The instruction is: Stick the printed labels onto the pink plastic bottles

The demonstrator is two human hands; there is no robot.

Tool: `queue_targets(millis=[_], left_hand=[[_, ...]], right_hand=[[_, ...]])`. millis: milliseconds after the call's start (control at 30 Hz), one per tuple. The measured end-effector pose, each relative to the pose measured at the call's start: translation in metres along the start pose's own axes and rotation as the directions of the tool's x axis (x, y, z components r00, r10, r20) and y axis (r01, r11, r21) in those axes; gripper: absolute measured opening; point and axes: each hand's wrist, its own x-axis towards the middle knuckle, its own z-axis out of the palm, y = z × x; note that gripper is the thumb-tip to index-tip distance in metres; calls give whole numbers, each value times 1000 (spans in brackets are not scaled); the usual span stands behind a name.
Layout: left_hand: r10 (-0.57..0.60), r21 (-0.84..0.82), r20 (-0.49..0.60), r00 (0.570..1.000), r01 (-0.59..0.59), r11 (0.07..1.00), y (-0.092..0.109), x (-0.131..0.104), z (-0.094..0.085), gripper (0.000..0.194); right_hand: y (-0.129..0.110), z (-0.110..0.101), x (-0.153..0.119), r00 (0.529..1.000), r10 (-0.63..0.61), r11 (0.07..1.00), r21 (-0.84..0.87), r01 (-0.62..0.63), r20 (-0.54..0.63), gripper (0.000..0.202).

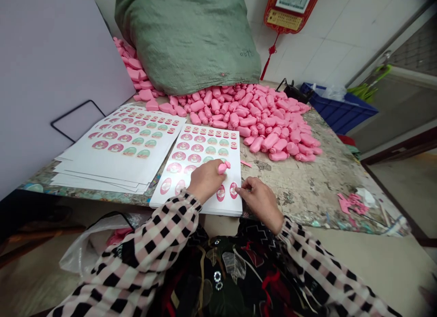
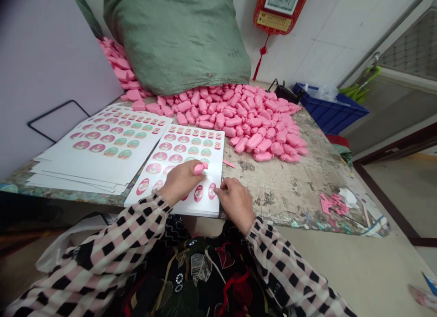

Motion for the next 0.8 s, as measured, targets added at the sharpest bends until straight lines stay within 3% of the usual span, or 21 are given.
queue_targets(millis=[267,467,667,800], left_hand=[[5,113,-89,996,5,994,12,13,17,36],[28,189,-167,986,4,982,13,8,24,36],[46,149,-191,980,-17,989,11,5,27,36],[35,37,-203,978,-28,999,11,3,26,34]], right_hand=[[1,3,-3,999,19,1000,23,-18,-46,18],[3,10,-10,984,-61,991,109,80,-167,19],[-6,1,-24,937,-158,924,289,252,-313,16],[-12,-5,-27,918,-89,854,445,270,-386,14]])
